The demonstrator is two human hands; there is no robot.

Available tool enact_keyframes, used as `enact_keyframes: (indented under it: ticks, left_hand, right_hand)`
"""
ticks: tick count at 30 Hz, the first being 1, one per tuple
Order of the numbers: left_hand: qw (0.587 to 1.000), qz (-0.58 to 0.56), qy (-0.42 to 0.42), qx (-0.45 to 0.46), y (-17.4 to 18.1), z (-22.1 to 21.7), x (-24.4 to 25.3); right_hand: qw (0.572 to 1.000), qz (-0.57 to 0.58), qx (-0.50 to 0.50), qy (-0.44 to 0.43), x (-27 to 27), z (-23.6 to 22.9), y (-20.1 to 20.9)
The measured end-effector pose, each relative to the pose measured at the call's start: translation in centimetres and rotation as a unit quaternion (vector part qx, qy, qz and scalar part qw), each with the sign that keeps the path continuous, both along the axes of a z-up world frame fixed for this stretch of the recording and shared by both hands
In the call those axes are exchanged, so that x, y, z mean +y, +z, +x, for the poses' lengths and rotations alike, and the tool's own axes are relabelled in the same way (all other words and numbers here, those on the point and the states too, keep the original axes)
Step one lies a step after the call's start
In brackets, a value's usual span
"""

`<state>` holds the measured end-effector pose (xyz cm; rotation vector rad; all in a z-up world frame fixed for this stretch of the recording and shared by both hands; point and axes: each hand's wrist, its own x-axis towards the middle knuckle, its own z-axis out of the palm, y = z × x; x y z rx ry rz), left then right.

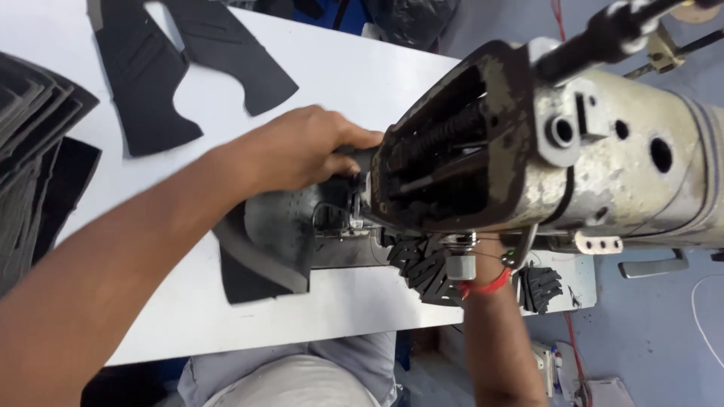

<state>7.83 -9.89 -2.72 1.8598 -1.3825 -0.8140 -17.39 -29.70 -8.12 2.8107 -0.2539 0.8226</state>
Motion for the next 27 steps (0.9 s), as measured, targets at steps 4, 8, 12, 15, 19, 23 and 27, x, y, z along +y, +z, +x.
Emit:
enact_keyframes:
  ticks: [4, 8, 12, 15, 19, 23, 27]
  left_hand:
    - [0.926, -0.142, 0.004, -0.349, 2.6, -2.8, 1.9]
    - [0.972, -0.097, 0.088, -0.194, 5.4, -8.2, 6.9]
    - [0.983, 0.044, 0.175, -0.036, 0.2, -11.0, 7.0]
    - [0.956, 0.033, 0.241, 0.165, -3.4, -12.6, 7.1]
    - [0.908, -0.156, 0.281, 0.267, -4.6, -13.2, 7.2]
    - [0.914, -0.169, 0.298, 0.216, -3.9, -11.9, 7.0]
    - [0.946, -0.116, 0.255, 0.162, -1.5, -8.6, 6.6]
  right_hand:
    - [0.823, 0.562, -0.055, 0.065, -6.2, -1.9, -4.2]
    - [0.916, 0.399, 0.030, 0.036, 5.0, -2.4, 5.4]
    - [0.929, 0.362, 0.057, -0.049, 8.8, -2.5, 6.2]
    - [0.868, 0.486, 0.044, -0.093, 10.3, -2.7, 5.8]
    - [0.838, 0.544, -0.006, -0.045, 10.6, -3.5, 4.8]
    - [0.768, 0.637, -0.024, -0.059, 11.6, -3.5, 3.7]
    - [0.714, 0.694, -0.018, -0.097, 14.2, -3.9, 2.4]
